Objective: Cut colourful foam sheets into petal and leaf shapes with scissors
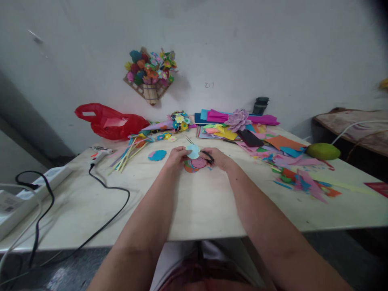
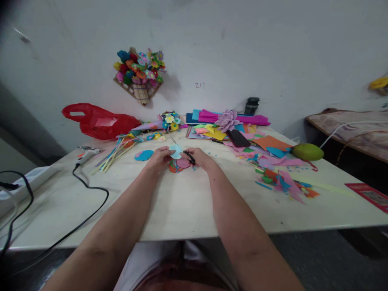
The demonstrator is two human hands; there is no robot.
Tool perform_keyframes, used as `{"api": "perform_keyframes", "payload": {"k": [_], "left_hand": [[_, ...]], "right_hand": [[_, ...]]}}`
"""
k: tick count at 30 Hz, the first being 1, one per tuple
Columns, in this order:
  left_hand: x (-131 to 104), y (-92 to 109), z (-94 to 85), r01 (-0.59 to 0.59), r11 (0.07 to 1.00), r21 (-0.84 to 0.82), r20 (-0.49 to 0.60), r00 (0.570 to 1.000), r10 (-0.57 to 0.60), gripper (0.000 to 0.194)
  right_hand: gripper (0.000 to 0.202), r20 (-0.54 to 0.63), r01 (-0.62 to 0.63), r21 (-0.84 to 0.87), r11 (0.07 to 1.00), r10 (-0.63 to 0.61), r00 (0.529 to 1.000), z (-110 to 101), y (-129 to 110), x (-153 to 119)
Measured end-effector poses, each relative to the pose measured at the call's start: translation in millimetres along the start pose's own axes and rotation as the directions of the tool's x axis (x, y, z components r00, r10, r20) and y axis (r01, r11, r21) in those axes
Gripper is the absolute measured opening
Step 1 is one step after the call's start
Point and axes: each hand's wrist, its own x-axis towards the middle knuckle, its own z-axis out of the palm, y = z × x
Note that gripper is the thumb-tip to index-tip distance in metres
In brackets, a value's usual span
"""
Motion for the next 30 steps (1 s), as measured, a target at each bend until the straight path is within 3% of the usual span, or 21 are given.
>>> {"api": "perform_keyframes", "payload": {"k": [30], "left_hand": [[9, -5, -9.8, -0.018, 0.999, -0.036, -0.026, 1.000, 0.017, 0.023]], "right_hand": [[0.027, -0.028, -0.016, 0.066, 0.998, 0.018, 0.999, 1, -4, -1]]}}
